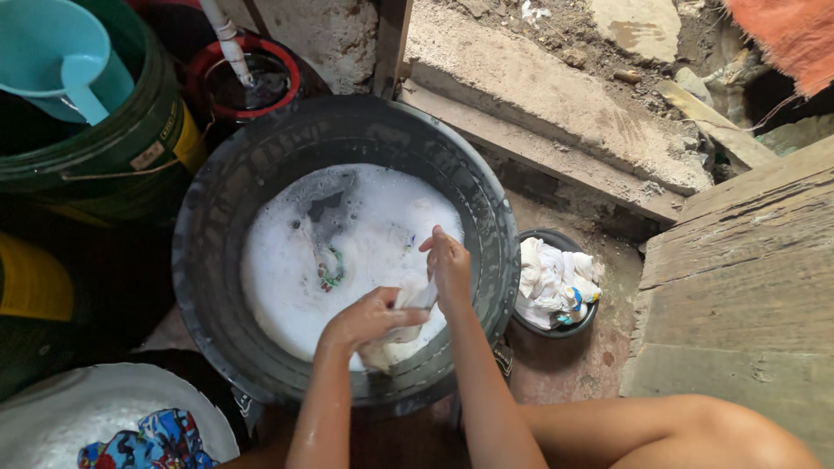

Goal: The person washes clothes in a basin of soapy water by scrubbing, squeezing, and wringing garments by hand.

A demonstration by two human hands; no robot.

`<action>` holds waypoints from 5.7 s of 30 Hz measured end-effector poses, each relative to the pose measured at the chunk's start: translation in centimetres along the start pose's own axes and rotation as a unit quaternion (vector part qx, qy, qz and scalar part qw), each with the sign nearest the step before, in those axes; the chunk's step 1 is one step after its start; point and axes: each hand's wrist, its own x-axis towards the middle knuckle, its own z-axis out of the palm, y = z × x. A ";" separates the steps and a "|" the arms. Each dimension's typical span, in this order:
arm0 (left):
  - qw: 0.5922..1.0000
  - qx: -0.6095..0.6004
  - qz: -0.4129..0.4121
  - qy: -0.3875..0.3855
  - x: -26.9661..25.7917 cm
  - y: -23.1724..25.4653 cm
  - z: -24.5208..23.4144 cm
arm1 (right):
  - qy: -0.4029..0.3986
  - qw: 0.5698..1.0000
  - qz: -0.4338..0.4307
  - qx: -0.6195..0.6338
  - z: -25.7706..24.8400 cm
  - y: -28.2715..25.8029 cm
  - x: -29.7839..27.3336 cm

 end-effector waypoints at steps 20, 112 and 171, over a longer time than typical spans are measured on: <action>0.692 -0.687 -0.002 0.222 5.7 -11.9 -3.3 | -0.103 0.994 -0.036 0.020 7.2 0.7 -6.9; 0.735 -0.495 0.049 0.462 8.1 -14.0 -1.3 | 0.072 0.874 -0.407 -0.254 2.8 -0.5 -4.9; 0.798 -0.197 0.137 0.553 5.3 -11.0 -4.2 | -0.245 0.917 0.091 0.302 -0.8 6.8 -0.8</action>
